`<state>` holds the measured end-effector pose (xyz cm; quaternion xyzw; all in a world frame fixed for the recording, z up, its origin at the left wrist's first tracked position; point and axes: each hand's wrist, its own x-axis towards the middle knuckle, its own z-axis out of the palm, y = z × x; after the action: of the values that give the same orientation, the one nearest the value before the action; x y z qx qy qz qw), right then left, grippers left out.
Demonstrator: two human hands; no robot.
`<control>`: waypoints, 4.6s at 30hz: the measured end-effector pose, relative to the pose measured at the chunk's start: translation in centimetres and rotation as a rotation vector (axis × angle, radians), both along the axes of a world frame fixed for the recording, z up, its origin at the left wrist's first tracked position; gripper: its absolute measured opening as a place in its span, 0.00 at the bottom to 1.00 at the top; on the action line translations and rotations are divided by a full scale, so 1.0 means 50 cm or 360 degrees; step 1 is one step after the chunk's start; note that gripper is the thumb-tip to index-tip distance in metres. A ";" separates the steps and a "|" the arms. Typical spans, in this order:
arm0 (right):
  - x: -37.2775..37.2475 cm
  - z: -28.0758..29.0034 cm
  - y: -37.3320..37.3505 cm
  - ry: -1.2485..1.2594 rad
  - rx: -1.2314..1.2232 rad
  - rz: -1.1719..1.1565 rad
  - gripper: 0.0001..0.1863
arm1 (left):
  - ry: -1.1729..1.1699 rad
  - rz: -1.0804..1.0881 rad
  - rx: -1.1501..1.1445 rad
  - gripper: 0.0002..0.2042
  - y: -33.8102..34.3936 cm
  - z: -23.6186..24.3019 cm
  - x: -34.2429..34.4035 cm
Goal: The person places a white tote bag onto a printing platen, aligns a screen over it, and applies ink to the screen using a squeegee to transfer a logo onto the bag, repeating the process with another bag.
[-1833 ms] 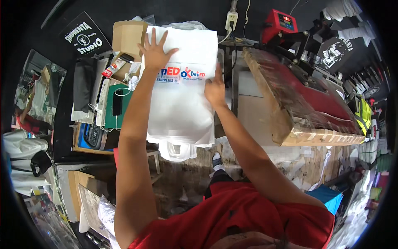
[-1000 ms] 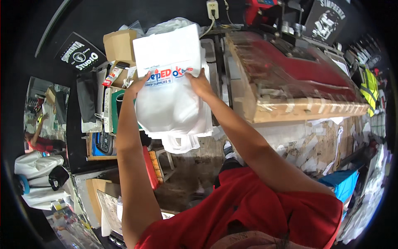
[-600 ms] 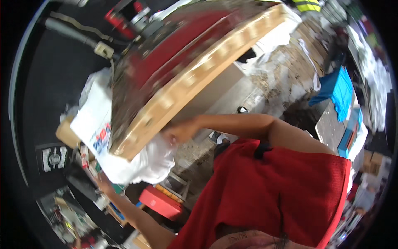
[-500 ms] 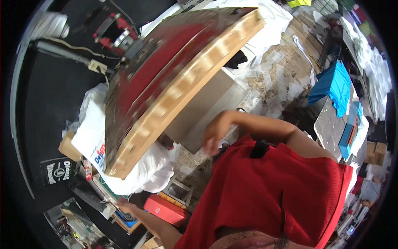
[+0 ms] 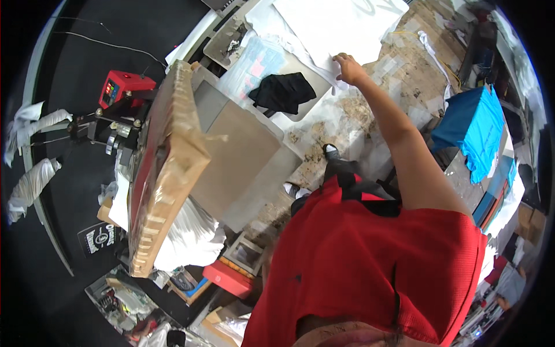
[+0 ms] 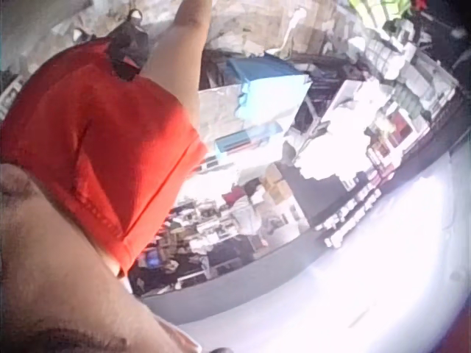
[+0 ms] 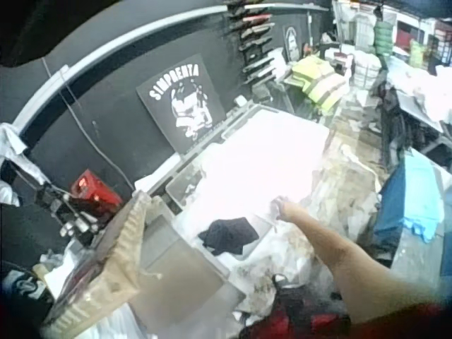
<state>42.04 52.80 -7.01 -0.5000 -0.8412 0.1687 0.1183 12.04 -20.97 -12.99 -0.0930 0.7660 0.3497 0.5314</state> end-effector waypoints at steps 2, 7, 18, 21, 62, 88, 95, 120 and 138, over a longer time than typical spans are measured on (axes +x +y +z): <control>0.014 -0.023 0.021 -0.0063 -0.0047 0.0101 0.30 | 0.0013 -0.0077 0.0054 0.18 0.049 0.032 -0.001; 0.041 -0.009 0.059 -0.0056 -0.0174 0.0254 0.29 | 0.0035 -0.0106 -0.0040 0.23 0.159 0.086 0.009; 0.076 -0.031 0.101 0.0348 -0.0289 0.0169 0.07 | -0.0243 -0.0552 -0.0293 0.30 0.229 0.053 0.108; 0.073 -0.002 0.101 0.0574 -0.0300 0.0017 0.07 | -0.0327 -0.0706 -0.0274 0.31 0.227 0.058 0.092; 0.186 0.980 -0.256 0.1073 0.0498 0.0509 0.06 | 0.1583 -0.1146 0.2155 0.29 0.952 0.663 0.229; 0.022 0.538 -0.562 0.1141 -0.0531 0.0009 0.34 | -0.0441 -0.0740 0.1968 0.15 0.885 0.583 0.272; 0.067 0.400 -0.489 0.1389 -0.0785 -0.0457 0.20 | -0.0324 -0.0716 0.1901 0.10 0.891 0.527 0.272; -0.018 0.305 0.215 0.0275 0.0210 -0.0200 0.31 | 0.0232 0.0566 0.1609 0.15 0.624 0.441 -0.143; -0.099 0.130 -0.491 0.0402 -0.1087 0.0538 0.17 | 0.0530 0.0266 0.0816 0.11 0.319 0.277 0.017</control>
<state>37.07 28.25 -0.52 -0.3403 -0.7860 0.5158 0.0182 12.88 -5.01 0.88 0.0400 0.7189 0.5843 0.3743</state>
